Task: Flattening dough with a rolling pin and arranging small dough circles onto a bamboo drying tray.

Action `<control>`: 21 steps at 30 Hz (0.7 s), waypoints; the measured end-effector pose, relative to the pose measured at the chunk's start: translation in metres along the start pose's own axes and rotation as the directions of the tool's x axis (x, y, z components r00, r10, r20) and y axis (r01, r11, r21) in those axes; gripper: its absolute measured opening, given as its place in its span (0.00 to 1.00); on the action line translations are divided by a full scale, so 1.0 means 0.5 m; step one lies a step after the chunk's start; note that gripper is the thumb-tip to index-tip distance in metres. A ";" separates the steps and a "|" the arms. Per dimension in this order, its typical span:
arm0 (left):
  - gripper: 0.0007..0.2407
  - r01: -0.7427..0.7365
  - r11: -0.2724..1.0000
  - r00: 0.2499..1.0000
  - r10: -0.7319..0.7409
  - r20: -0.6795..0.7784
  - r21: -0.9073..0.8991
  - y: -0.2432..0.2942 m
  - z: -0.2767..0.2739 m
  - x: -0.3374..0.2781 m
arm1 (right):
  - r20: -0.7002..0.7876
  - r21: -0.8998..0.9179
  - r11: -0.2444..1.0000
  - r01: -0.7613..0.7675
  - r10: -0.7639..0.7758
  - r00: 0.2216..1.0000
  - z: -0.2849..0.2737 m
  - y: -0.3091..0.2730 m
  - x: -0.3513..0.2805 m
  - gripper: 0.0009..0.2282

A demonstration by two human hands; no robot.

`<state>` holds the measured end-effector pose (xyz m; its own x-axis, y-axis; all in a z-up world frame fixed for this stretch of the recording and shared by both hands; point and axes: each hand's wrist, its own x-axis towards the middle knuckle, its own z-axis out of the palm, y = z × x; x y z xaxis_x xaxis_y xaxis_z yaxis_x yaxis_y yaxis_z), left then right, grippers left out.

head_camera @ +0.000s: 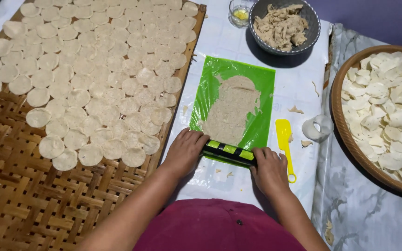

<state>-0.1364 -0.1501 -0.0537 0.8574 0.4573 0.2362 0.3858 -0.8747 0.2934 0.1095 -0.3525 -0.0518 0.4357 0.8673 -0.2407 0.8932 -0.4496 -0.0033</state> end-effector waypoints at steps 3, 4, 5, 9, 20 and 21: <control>0.18 -0.089 0.994 0.996 0.090 -0.006 0.062 -0.012 -0.030 0.028 | 0.042 0.046 0.999 0.008 -0.010 0.999 -0.070 0.003 0.014 0.28; 0.18 -0.089 0.994 0.996 0.090 -0.010 0.065 -0.010 -0.057 0.043 | 0.038 0.045 0.999 0.009 -0.011 0.999 -0.108 -0.005 0.017 0.28; 0.18 -0.087 0.994 0.995 0.089 -0.033 0.059 -0.007 -0.083 0.058 | -0.012 0.100 0.995 0.012 -0.011 1.000 -0.144 -0.013 0.020 0.27; 0.21 -0.044 0.999 0.999 0.043 0.012 0.031 -0.038 -0.072 0.127 | -0.147 0.128 0.991 0.030 -0.011 0.989 -0.159 -0.009 0.087 0.23; 0.27 0.259 0.965 0.955 -0.251 0.159 -0.033 -0.016 -0.008 0.261 | -0.147 0.109 0.991 -0.076 0.092 0.985 -0.122 -0.047 0.253 0.34; 0.27 0.276 0.960 0.948 -0.266 0.174 -0.036 -0.021 -0.012 0.286 | -0.145 0.063 0.993 -0.096 0.104 0.984 -0.128 -0.037 0.281 0.35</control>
<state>-0.0199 -0.0745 -0.0175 0.7695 0.6385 -0.0151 0.5949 -0.7079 0.3808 0.1613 -0.2086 -0.0236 0.5379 0.8375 -0.0963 0.8385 -0.5433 -0.0418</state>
